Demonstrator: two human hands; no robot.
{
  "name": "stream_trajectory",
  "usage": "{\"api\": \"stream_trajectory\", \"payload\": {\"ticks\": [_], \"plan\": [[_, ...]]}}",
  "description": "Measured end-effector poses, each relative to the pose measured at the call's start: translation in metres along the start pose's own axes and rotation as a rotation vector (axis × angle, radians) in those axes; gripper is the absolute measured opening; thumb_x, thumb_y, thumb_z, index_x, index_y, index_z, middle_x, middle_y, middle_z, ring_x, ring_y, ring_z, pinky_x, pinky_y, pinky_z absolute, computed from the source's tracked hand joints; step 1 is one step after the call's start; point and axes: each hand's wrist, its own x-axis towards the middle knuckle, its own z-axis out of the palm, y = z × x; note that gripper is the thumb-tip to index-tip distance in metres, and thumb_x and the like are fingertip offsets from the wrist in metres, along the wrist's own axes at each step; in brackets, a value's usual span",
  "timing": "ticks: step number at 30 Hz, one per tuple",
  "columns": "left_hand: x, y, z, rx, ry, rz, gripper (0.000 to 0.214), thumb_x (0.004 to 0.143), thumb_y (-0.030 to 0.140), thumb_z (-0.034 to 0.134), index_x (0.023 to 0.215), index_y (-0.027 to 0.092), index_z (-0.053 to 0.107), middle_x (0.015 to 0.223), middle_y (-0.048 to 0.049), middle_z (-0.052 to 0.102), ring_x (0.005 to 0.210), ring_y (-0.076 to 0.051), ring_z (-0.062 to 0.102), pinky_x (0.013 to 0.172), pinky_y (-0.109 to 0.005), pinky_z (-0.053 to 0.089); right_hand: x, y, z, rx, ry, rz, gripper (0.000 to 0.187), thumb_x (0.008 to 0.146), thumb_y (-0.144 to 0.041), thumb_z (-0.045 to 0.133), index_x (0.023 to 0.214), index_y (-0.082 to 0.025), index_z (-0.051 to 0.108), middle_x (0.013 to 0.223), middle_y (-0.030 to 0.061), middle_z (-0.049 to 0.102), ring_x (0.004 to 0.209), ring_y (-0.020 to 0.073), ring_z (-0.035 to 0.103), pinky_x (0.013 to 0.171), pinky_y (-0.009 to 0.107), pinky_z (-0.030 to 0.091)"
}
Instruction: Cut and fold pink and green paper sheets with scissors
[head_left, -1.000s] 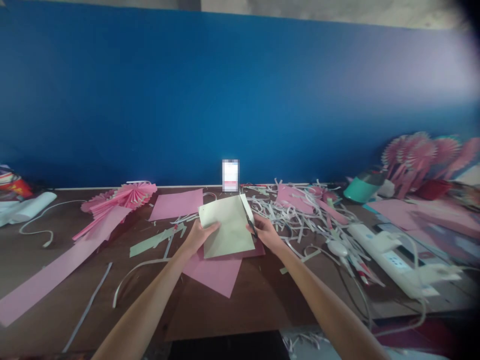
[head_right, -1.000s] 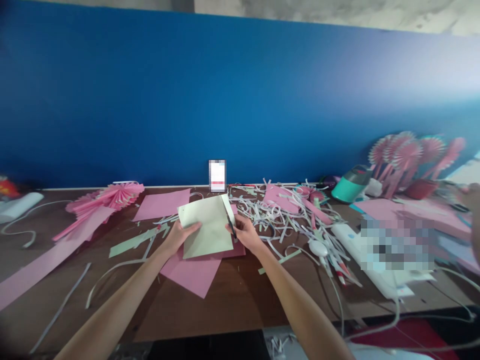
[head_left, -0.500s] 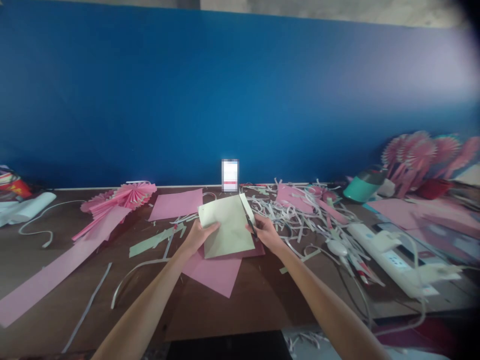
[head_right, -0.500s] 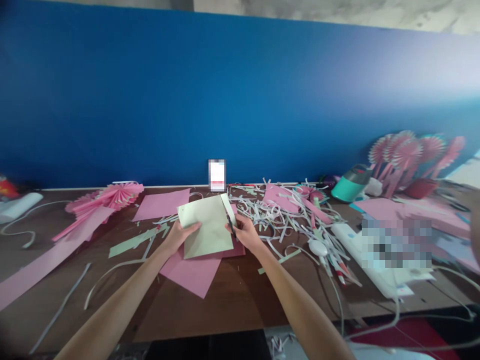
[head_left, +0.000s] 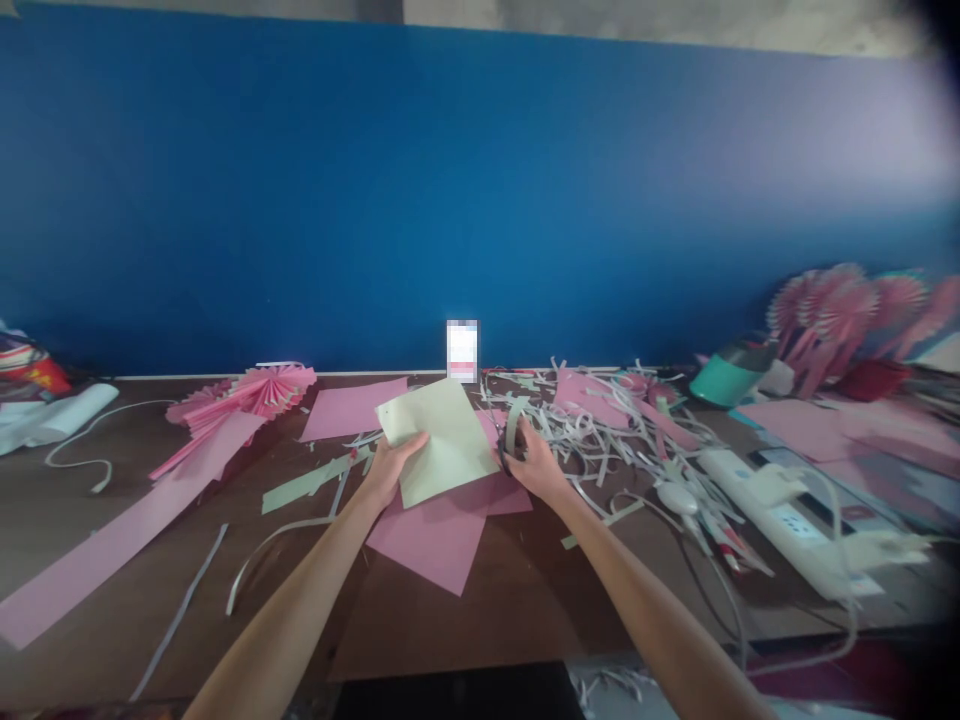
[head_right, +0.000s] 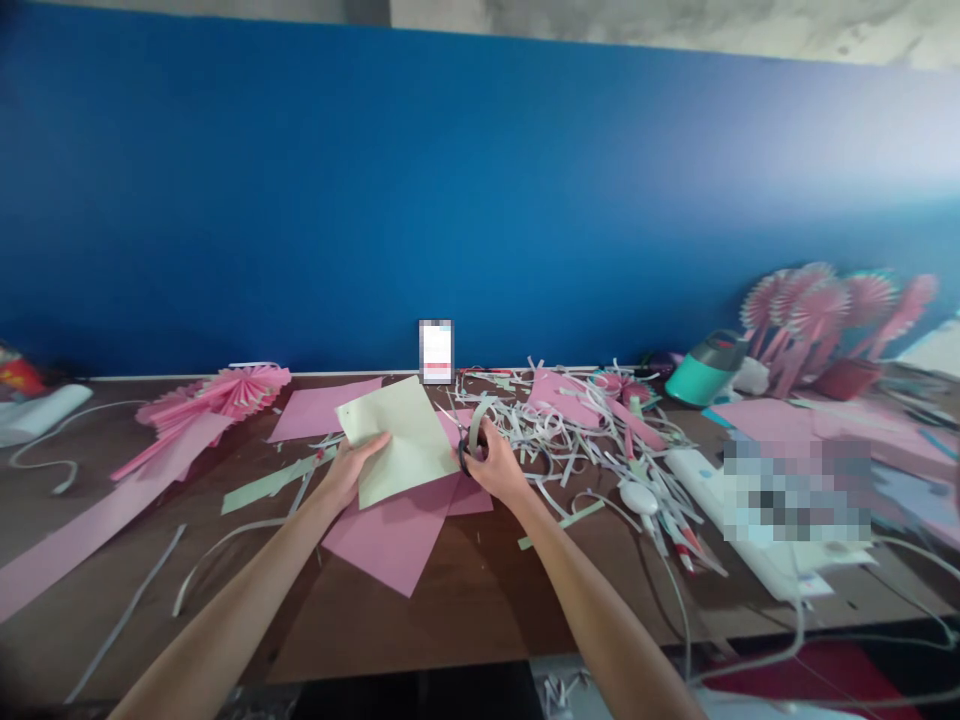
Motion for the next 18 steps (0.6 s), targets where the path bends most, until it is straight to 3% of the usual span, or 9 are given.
{"api": "stream_trajectory", "payload": {"ticks": [7,12,16,18], "plan": [[0.004,-0.002,-0.003,-0.030,0.019,-0.014,0.047,0.063,0.037,0.077,0.101,0.012,0.066,0.103,-0.0132,0.069,0.086,-0.027,0.068,0.075,-0.037,0.056,-0.002,-0.003,-0.004,-0.263,0.077,-0.103,0.021,0.074,-0.031,0.063,0.089,-0.020,0.053,0.081,0.0037,0.055,0.072,0.0181,0.050,0.066,0.030,0.041],[0.005,-0.002,-0.007,-0.025,0.037,-0.017,0.048,0.064,0.038,0.077,0.103,0.013,0.065,0.104,-0.0138,0.068,0.088,-0.027,0.067,0.075,-0.037,0.056,-0.003,-0.007,-0.001,-0.122,0.141,-0.091,0.050,0.071,-0.030,0.066,0.116,-0.020,0.047,0.095,0.0067,0.056,0.084,0.0205,0.053,0.075,0.031,0.043],[0.010,-0.005,-0.010,-0.052,0.071,-0.016,0.049,0.065,0.037,0.076,0.106,0.014,0.062,0.109,-0.0133,0.066,0.091,-0.027,0.067,0.073,-0.036,0.057,-0.002,-0.004,-0.001,-0.056,0.079,-0.067,0.041,0.071,-0.028,0.066,0.108,-0.020,0.050,0.084,0.0027,0.056,0.073,0.0162,0.051,0.069,0.029,0.044],[0.015,-0.009,-0.014,-0.089,0.146,-0.024,0.053,0.065,0.037,0.077,0.110,0.016,0.057,0.110,-0.0116,0.066,0.090,-0.026,0.067,0.073,-0.035,0.057,-0.001,0.001,-0.001,0.010,0.114,-0.018,0.037,0.073,-0.028,0.065,0.106,-0.021,0.050,0.082,0.0025,0.056,0.070,0.0152,0.051,0.065,0.027,0.043]]}}
